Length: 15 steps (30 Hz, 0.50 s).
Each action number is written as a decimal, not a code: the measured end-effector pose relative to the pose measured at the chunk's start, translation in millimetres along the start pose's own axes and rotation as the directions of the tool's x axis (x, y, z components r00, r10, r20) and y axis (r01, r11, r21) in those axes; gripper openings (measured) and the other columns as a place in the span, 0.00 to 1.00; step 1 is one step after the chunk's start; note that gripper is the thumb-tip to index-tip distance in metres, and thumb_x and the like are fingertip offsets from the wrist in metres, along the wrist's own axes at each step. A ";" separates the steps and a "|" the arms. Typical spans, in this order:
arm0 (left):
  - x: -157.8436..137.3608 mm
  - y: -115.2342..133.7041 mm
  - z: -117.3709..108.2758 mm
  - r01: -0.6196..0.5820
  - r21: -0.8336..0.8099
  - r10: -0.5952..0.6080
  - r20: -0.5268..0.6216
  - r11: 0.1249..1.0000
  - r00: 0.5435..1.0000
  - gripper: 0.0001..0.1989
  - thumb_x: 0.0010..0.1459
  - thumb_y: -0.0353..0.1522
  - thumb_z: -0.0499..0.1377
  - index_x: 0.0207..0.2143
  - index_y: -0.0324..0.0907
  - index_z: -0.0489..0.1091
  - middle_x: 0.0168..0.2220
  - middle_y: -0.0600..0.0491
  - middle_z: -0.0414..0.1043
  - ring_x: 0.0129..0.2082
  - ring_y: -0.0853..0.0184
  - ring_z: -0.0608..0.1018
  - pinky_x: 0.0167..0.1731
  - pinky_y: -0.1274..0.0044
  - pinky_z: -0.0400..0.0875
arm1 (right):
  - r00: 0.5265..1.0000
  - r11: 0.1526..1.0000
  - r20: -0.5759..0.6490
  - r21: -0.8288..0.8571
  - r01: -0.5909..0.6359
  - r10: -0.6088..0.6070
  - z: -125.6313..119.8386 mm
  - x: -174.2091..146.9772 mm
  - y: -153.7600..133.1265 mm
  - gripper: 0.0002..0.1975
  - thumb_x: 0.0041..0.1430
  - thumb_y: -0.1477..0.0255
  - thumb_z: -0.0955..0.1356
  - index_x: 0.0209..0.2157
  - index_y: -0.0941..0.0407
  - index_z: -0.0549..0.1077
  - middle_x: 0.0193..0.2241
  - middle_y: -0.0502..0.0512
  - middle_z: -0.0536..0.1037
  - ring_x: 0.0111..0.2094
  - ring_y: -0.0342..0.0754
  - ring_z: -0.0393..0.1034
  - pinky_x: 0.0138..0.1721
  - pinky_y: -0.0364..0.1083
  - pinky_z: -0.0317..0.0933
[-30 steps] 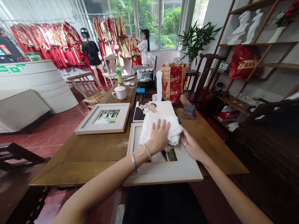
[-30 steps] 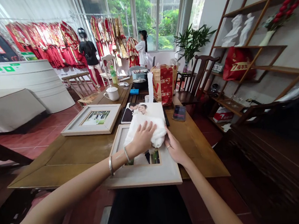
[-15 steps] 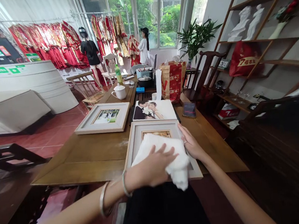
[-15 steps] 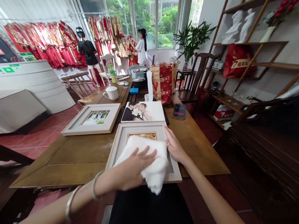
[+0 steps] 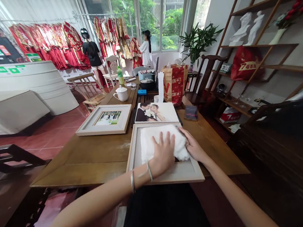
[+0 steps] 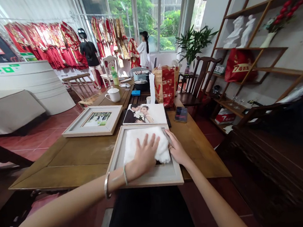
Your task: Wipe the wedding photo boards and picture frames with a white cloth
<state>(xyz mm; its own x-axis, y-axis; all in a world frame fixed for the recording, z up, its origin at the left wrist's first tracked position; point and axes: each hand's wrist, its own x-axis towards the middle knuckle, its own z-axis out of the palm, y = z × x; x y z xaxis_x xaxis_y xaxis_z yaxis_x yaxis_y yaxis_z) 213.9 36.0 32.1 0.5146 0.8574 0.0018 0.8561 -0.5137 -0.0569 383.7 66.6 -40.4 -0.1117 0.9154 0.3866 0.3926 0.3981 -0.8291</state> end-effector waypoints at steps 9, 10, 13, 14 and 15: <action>-6.2 -8.4 -14.6 -0.081 -0.007 0.082 0.074 0.997 0.994 0.36 0.51 0.28 0.55 0.62 0.34 0.50 0.64 0.36 0.45 0.62 0.40 0.49 0.54 0.48 0.53 | 1.000 0.999 -0.001 -0.032 -0.010 0.010 -0.5 0.0 -1.3 0.25 0.61 0.69 0.59 0.60 0.48 0.58 0.62 0.54 0.57 0.63 0.52 0.49 0.64 0.57 0.41; -24.4 -3.7 -18.7 -0.107 -0.015 0.108 0.103 0.994 0.989 0.35 0.51 0.28 0.54 0.62 0.34 0.51 0.64 0.36 0.47 0.62 0.41 0.50 0.54 0.49 0.55 | 1.000 0.999 0.003 -0.036 -0.013 0.013 -0.6 -0.3 -2.1 0.25 0.61 0.69 0.59 0.60 0.48 0.57 0.62 0.54 0.57 0.64 0.52 0.48 0.64 0.58 0.41; -79.0 10.2 -35.4 -0.289 -0.075 0.298 0.204 0.954 0.932 0.36 0.52 0.30 0.53 0.63 0.32 0.47 0.64 0.34 0.43 0.62 0.40 0.48 0.55 0.48 0.52 | 1.000 0.998 -0.003 -0.056 -0.012 0.012 -0.4 -1.0 -4.8 0.26 0.60 0.71 0.59 0.61 0.48 0.57 0.63 0.52 0.57 0.64 0.52 0.47 0.64 0.58 0.40; -92.6 13.9 -40.6 -0.324 -0.104 0.340 0.237 0.940 0.910 0.36 0.53 0.31 0.53 0.63 0.32 0.46 0.64 0.34 0.42 0.63 0.40 0.47 0.55 0.49 0.52 | 1.000 0.998 -0.005 -0.062 -0.010 0.010 -0.3 -1.1 -5.6 0.26 0.60 0.71 0.58 0.61 0.48 0.57 0.63 0.52 0.57 0.64 0.51 0.47 0.64 0.57 0.40; -102.2 16.8 -44.3 -0.340 -0.126 0.362 0.260 0.932 0.895 0.37 0.53 0.31 0.53 0.64 0.31 0.45 0.64 0.34 0.41 0.63 0.41 0.46 0.56 0.49 0.52 | 1.000 0.998 -0.005 -0.069 -0.010 0.010 -0.2 -1.2 -6.2 0.26 0.60 0.72 0.58 0.61 0.47 0.57 0.63 0.51 0.57 0.64 0.51 0.47 0.64 0.57 0.40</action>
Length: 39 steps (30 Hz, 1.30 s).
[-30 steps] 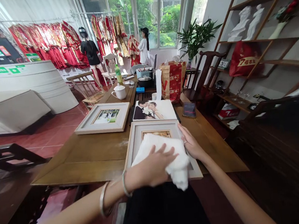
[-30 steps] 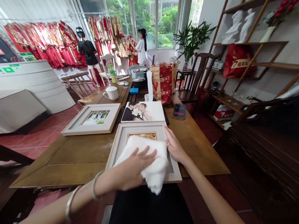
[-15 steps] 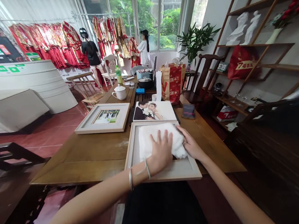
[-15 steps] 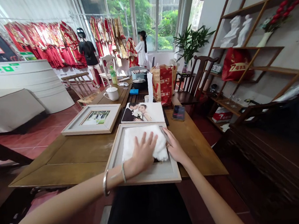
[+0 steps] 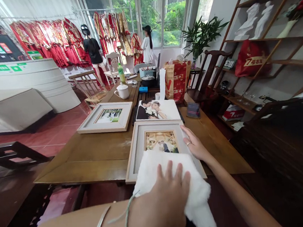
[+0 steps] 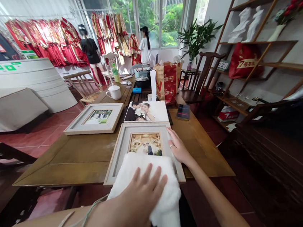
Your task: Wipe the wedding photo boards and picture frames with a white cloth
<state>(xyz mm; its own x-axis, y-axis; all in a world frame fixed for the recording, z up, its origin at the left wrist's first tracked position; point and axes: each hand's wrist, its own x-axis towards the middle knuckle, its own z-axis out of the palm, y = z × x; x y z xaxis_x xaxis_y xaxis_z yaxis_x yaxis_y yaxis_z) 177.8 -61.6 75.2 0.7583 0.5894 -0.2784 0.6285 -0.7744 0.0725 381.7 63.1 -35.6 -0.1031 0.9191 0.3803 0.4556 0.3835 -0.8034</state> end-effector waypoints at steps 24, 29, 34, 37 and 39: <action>-9.5 -7.1 -10.5 0.072 0.026 -0.074 0.093 0.997 0.993 0.37 0.51 0.28 0.54 0.63 0.32 0.47 0.64 0.33 0.44 0.62 0.41 0.51 0.54 0.51 0.57 | 0.998 0.999 0.067 -0.038 0.025 -0.022 -1.1 1.1 1.9 0.27 0.56 0.76 0.59 0.58 0.49 0.62 0.60 0.54 0.61 0.63 0.52 0.51 0.63 0.57 0.43; 14.3 -34.5 2.7 0.215 0.066 -0.212 -0.060 0.974 0.976 0.39 0.52 0.28 0.56 0.64 0.35 0.43 0.64 0.34 0.43 0.63 0.43 0.50 0.55 0.52 0.55 | 0.997 0.999 0.064 -0.036 0.039 -0.037 -0.9 1.1 3.9 0.27 0.56 0.76 0.59 0.58 0.48 0.63 0.60 0.53 0.62 0.62 0.52 0.52 0.63 0.57 0.44; 71.9 -99.4 9.5 0.363 0.116 -0.304 -0.350 0.924 0.886 0.41 0.49 0.27 0.60 0.64 0.38 0.45 0.66 0.35 0.35 0.64 0.44 0.37 0.59 0.54 0.44 | 0.997 0.998 0.068 -0.045 0.050 -0.047 -1.3 2.0 3.9 0.27 0.56 0.76 0.59 0.58 0.49 0.62 0.60 0.54 0.62 0.62 0.51 0.53 0.63 0.57 0.45; 87.0 -124.7 3.6 0.332 0.119 -0.270 -0.364 0.936 0.891 0.40 0.50 0.25 0.57 0.64 0.36 0.45 0.66 0.36 0.33 0.64 0.45 0.34 0.60 0.55 0.41 | 0.997 0.997 0.061 -0.050 0.050 -0.047 -1.2 2.1 3.0 0.27 0.57 0.76 0.59 0.58 0.50 0.62 0.60 0.55 0.62 0.62 0.52 0.52 0.63 0.57 0.45; 84.6 -129.2 -1.6 0.290 0.113 -0.245 -0.301 0.950 0.922 0.39 0.50 0.25 0.56 0.63 0.35 0.45 0.66 0.37 0.37 0.64 0.45 0.39 0.59 0.55 0.44 | 0.997 0.998 0.063 -0.051 0.045 -0.041 -1.3 1.9 2.8 0.27 0.57 0.76 0.59 0.58 0.50 0.62 0.60 0.55 0.62 0.62 0.52 0.52 0.63 0.57 0.45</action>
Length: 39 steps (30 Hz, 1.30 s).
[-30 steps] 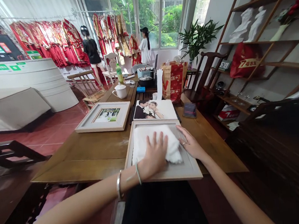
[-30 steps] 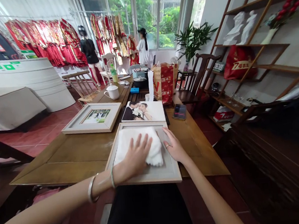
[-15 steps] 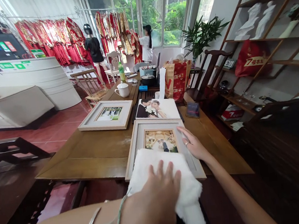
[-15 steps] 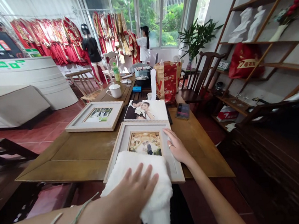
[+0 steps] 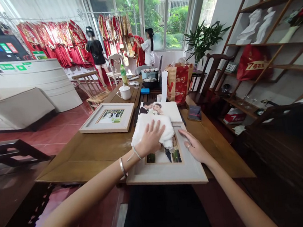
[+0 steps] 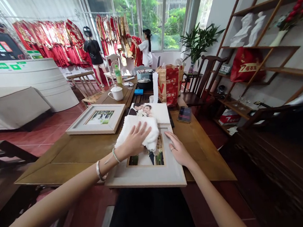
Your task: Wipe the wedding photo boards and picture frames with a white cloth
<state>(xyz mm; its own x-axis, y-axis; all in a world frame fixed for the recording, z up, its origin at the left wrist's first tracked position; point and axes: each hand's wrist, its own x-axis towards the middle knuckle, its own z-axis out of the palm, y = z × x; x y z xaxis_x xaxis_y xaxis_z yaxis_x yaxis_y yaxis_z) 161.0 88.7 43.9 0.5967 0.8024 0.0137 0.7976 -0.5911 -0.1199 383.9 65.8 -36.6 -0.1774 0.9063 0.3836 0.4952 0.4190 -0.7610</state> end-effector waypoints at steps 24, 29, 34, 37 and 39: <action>6.5 9.7 -8.0 0.202 0.089 -0.202 -0.003 0.975 0.979 0.37 0.52 0.29 0.56 0.63 0.32 0.46 0.64 0.32 0.42 0.64 0.45 0.47 0.56 0.55 0.51 | 0.999 1.000 0.026 0.003 -0.030 0.029 -1.9 -0.4 -3.1 0.27 0.56 0.76 0.58 0.58 0.51 0.61 0.61 0.57 0.60 0.63 0.51 0.51 0.63 0.57 0.42; -30.6 15.2 -20.2 0.115 0.083 -0.121 0.072 0.990 0.990 0.29 0.50 0.27 0.55 0.57 0.34 0.58 0.60 0.34 0.55 0.60 0.46 0.59 0.50 0.57 0.62 | 0.999 0.999 0.012 0.017 -0.045 0.045 -1.2 -1.2 -3.8 0.27 0.56 0.76 0.59 0.58 0.50 0.62 0.61 0.55 0.61 0.63 0.52 0.52 0.63 0.58 0.43; -119.0 49.9 -26.0 -0.044 0.034 0.035 0.238 0.998 0.971 0.34 0.50 0.29 0.53 0.61 0.30 0.52 0.61 0.31 0.51 0.61 0.42 0.55 0.53 0.54 0.59 | 0.999 0.999 0.000 0.024 -0.046 0.046 0.7 -2.0 -5.0 0.26 0.56 0.76 0.59 0.57 0.50 0.63 0.61 0.54 0.60 0.63 0.51 0.50 0.64 0.57 0.42; -144.1 64.7 -25.3 -0.061 -0.019 0.064 0.259 0.998 0.964 0.38 0.49 0.30 0.54 0.62 0.32 0.47 0.63 0.32 0.46 0.63 0.44 0.51 0.56 0.54 0.55 | 0.999 0.999 -0.011 0.031 -0.042 0.042 1.2 -2.3 -4.5 0.26 0.56 0.76 0.59 0.57 0.49 0.63 0.61 0.53 0.61 0.63 0.51 0.50 0.64 0.57 0.42; -137.2 63.3 -22.7 -0.040 -0.023 0.044 0.261 0.999 0.964 0.39 0.48 0.29 0.55 0.63 0.33 0.46 0.64 0.33 0.46 0.63 0.45 0.50 0.56 0.55 0.54 | 0.999 0.999 -0.010 0.031 -0.040 0.040 0.7 -2.4 -4.5 0.26 0.56 0.76 0.59 0.57 0.49 0.63 0.61 0.53 0.61 0.63 0.51 0.50 0.64 0.57 0.42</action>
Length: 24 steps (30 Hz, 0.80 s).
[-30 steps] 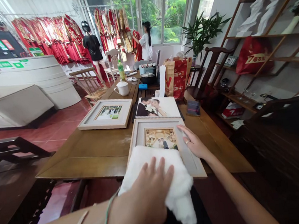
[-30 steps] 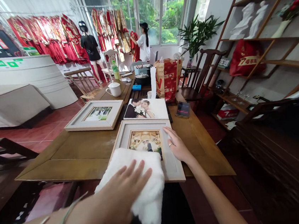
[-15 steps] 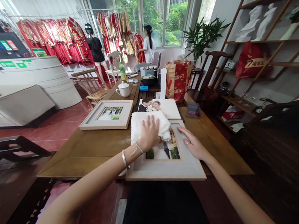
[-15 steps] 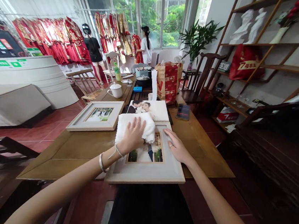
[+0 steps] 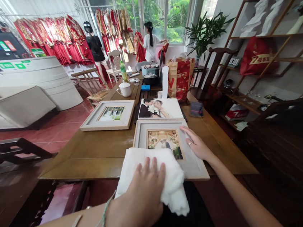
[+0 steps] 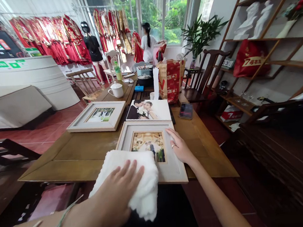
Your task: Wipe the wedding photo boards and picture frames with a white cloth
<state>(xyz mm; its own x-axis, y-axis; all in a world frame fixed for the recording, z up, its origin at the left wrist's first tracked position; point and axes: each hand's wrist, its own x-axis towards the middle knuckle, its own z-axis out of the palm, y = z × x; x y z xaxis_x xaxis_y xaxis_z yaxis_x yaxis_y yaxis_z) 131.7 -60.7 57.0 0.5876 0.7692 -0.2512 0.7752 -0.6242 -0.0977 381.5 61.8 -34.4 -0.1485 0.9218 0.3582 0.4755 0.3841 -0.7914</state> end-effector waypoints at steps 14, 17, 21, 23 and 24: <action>135.1 -112.7 -9.6 0.027 -0.006 -0.027 -0.336 1.000 0.941 0.38 0.48 0.28 0.53 0.62 0.31 0.48 0.64 0.36 0.44 0.65 0.51 0.46 0.60 0.62 0.46 | 1.000 1.000 0.017 -0.001 -0.002 0.002 -2.3 1.1 0.1 0.26 0.57 0.76 0.59 0.58 0.49 0.62 0.61 0.54 0.60 0.63 0.51 0.50 0.63 0.57 0.43; 121.3 -106.1 -10.9 -0.007 -0.010 0.004 -0.281 1.000 0.960 0.34 0.49 0.27 0.52 0.60 0.33 0.52 0.63 0.37 0.49 0.63 0.51 0.51 0.57 0.62 0.53 | 0.999 1.000 0.029 -0.012 -0.028 0.028 -2.8 1.6 -0.7 0.26 0.56 0.76 0.59 0.58 0.49 0.62 0.61 0.54 0.60 0.63 0.52 0.50 0.63 0.57 0.43; 66.0 -68.0 -12.0 -0.049 -0.061 0.043 -0.096 0.997 0.994 0.38 0.44 0.28 0.55 0.60 0.33 0.51 0.63 0.35 0.47 0.63 0.48 0.50 0.58 0.57 0.50 | 1.000 1.000 0.018 -0.004 -0.022 0.022 -2.3 1.5 -0.2 0.27 0.56 0.76 0.59 0.57 0.48 0.63 0.61 0.53 0.60 0.63 0.52 0.50 0.63 0.58 0.42; 31.3 -44.7 -14.4 -0.082 -0.145 0.083 -0.002 0.986 0.997 0.42 0.41 0.27 0.55 0.62 0.34 0.48 0.65 0.36 0.43 0.64 0.48 0.46 0.59 0.57 0.48 | 1.000 1.000 0.009 0.000 -0.012 0.012 -1.8 1.1 0.1 0.27 0.56 0.76 0.59 0.57 0.48 0.63 0.61 0.52 0.61 0.63 0.51 0.50 0.64 0.57 0.42; 16.0 -34.7 -15.9 -0.104 -0.189 0.113 0.041 0.976 0.993 0.44 0.41 0.27 0.54 0.63 0.34 0.46 0.65 0.37 0.41 0.65 0.49 0.44 0.60 0.57 0.47 | 1.000 1.000 0.008 0.001 -0.009 0.009 -1.7 1.0 0.0 0.27 0.56 0.76 0.59 0.57 0.48 0.63 0.61 0.52 0.61 0.63 0.51 0.50 0.64 0.57 0.41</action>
<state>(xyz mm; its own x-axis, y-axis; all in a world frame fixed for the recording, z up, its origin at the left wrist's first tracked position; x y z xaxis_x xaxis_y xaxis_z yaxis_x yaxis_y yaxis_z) 117.9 -24.5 71.7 0.6617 0.6872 -0.2998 0.7399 -0.6632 0.1128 382.8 62.6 -33.3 -0.1509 0.9256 0.3470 0.4762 0.3757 -0.7950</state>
